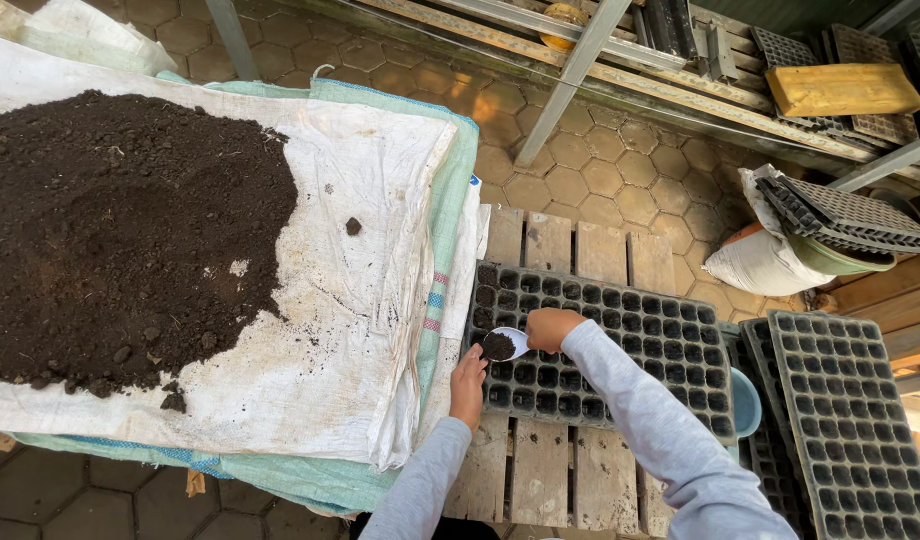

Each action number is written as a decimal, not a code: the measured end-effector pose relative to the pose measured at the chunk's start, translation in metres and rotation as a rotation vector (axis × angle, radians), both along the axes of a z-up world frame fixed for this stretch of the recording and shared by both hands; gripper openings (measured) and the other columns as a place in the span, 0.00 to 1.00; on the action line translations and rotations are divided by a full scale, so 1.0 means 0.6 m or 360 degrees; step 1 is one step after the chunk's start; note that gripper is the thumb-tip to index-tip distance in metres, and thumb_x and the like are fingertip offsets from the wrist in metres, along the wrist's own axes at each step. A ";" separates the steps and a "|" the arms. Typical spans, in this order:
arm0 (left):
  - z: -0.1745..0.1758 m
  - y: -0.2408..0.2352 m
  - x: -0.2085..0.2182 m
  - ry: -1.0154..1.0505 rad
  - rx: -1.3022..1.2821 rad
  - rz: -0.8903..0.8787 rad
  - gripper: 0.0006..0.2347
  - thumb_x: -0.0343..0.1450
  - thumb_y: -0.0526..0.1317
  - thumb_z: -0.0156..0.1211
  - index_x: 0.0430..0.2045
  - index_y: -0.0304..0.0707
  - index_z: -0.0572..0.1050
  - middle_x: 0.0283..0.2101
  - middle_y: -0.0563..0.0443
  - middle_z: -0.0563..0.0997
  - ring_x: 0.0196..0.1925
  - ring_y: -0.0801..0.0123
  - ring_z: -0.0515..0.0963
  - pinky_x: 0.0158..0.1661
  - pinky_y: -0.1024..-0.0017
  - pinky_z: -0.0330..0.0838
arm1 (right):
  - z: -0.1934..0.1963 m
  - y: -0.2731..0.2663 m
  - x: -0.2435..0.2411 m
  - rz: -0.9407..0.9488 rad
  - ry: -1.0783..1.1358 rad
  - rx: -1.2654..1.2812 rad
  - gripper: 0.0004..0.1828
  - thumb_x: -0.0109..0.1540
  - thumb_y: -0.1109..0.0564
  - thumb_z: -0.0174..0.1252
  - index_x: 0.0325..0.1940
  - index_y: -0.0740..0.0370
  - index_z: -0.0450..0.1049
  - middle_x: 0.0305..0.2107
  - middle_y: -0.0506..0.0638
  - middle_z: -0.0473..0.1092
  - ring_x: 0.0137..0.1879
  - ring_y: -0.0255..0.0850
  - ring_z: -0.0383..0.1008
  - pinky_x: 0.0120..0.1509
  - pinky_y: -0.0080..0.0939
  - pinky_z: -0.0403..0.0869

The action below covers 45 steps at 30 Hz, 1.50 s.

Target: The person fills the cells of a seedling tray with soil using a small white scoop. They repeatedly scoop soil from a large pile on a sack and pour it into the individual compartments of the tray, working systematically across the grid.

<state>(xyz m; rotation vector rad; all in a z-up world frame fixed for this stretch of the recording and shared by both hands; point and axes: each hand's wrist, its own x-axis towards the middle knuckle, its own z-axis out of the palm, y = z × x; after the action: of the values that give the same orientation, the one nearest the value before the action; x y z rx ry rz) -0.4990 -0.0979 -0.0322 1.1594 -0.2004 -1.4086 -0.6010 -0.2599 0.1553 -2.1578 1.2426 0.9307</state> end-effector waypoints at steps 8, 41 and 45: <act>0.010 -0.006 0.000 0.0210 0.0036 0.0088 0.27 0.77 0.50 0.43 0.70 0.32 0.58 0.73 0.45 0.65 0.72 0.59 0.66 0.70 0.64 0.56 | -0.007 -0.002 0.028 0.0237 0.0135 -0.0217 0.11 0.56 0.53 0.59 0.30 0.62 0.83 0.25 0.54 0.78 0.36 0.49 0.82 0.41 0.51 0.78; 0.044 0.010 0.009 0.0173 0.0090 0.0205 0.26 0.78 0.49 0.42 0.69 0.31 0.61 0.71 0.42 0.68 0.71 0.59 0.69 0.68 0.66 0.61 | 0.017 0.015 -0.004 0.0226 -0.0002 -0.0405 0.12 0.58 0.54 0.58 0.40 0.60 0.82 0.38 0.58 0.79 0.45 0.56 0.80 0.50 0.54 0.78; 0.049 0.011 0.007 0.0141 0.0132 0.0182 0.26 0.78 0.50 0.42 0.69 0.31 0.60 0.70 0.42 0.68 0.71 0.58 0.69 0.69 0.65 0.61 | 0.003 0.033 0.000 0.0223 -0.0057 -0.0382 0.13 0.57 0.53 0.60 0.42 0.61 0.81 0.38 0.59 0.78 0.45 0.56 0.80 0.50 0.53 0.78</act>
<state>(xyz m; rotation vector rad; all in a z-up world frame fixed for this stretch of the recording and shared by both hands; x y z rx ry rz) -0.4950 -0.0916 -0.0031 1.1552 -0.0128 -1.3740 -0.6011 -0.2402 0.1573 -2.4647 1.2538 0.8291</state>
